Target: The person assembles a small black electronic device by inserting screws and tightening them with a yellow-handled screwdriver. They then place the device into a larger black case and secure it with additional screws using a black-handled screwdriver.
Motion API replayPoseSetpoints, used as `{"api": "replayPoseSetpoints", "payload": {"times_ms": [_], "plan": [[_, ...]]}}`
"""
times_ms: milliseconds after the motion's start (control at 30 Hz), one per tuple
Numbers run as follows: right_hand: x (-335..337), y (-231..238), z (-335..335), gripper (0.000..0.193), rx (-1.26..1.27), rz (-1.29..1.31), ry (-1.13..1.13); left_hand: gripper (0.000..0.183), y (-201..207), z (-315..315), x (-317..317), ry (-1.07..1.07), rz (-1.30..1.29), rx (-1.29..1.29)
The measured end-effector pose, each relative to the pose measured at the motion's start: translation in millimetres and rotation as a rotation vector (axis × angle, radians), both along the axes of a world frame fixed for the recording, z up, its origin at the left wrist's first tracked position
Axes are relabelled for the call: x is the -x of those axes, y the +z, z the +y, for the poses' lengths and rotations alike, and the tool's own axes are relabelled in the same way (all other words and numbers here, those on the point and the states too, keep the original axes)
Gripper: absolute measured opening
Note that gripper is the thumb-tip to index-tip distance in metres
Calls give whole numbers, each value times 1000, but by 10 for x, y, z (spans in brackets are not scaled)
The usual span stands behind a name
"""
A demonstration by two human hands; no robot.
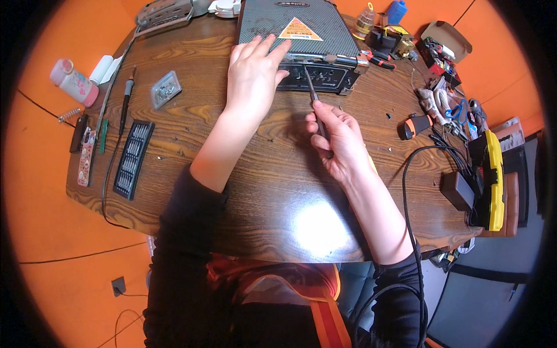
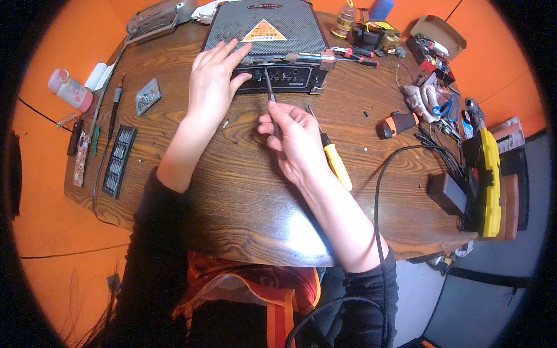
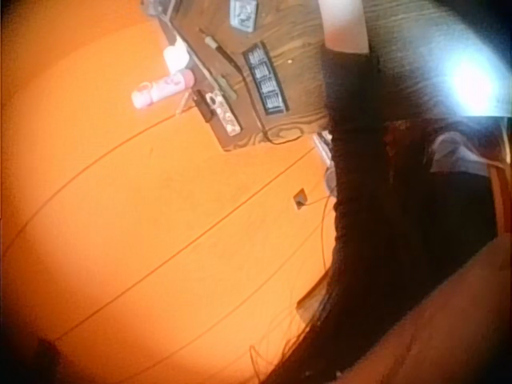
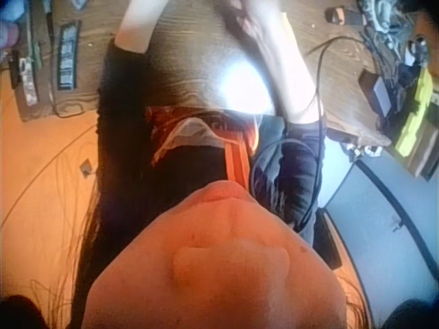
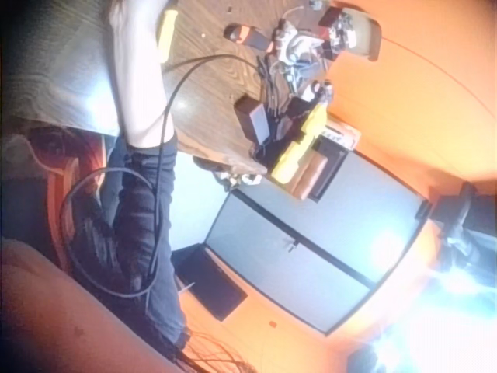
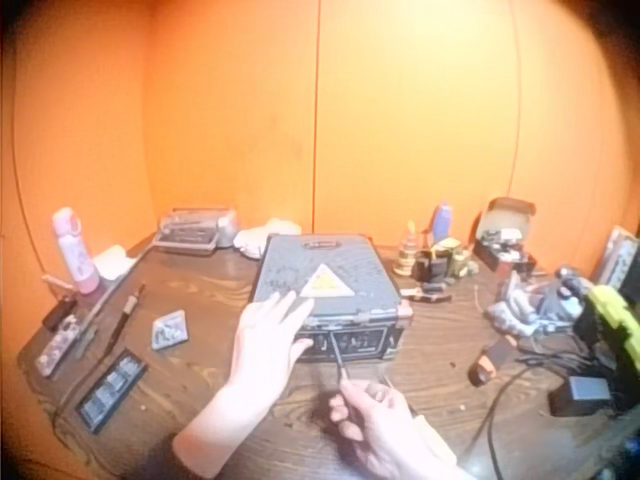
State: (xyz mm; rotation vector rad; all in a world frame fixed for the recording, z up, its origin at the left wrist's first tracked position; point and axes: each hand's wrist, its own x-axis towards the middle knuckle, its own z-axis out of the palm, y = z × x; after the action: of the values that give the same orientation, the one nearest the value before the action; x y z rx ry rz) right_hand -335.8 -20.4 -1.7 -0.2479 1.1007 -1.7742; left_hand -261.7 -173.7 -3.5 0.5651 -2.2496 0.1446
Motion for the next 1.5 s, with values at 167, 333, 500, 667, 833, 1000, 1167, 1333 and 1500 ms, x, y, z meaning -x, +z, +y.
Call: {"api": "replayPoseSetpoints", "payload": {"times_ms": [167,333,500,667,833,1000,1167,1333,1500], "plan": [[37,6,-13,24,172,-244,143,52,4,3,-1,1,0,2],[64,17,-19,22,188,-200,131,52,2,-6,1,-10,4,-6],[55,-2,-42,22,231,-277,159,52,6,-5,1,-11,-2,3],[114,54,-53,24,119,-61,198,51,10,1,-7,-12,-7,9],[23,122,-100,27,65,-98,75,52,7,5,2,-27,27,31],[26,160,-134,25,68,-243,52,52,8,4,6,-24,24,39],[38,96,-145,25,97,-68,129,51,4,-4,-1,-19,1,4],[45,15,-142,28,93,-86,119,51,1,-4,1,-11,-3,10],[81,-15,-183,29,36,31,97,51,-4,-11,6,-17,1,12]]}}
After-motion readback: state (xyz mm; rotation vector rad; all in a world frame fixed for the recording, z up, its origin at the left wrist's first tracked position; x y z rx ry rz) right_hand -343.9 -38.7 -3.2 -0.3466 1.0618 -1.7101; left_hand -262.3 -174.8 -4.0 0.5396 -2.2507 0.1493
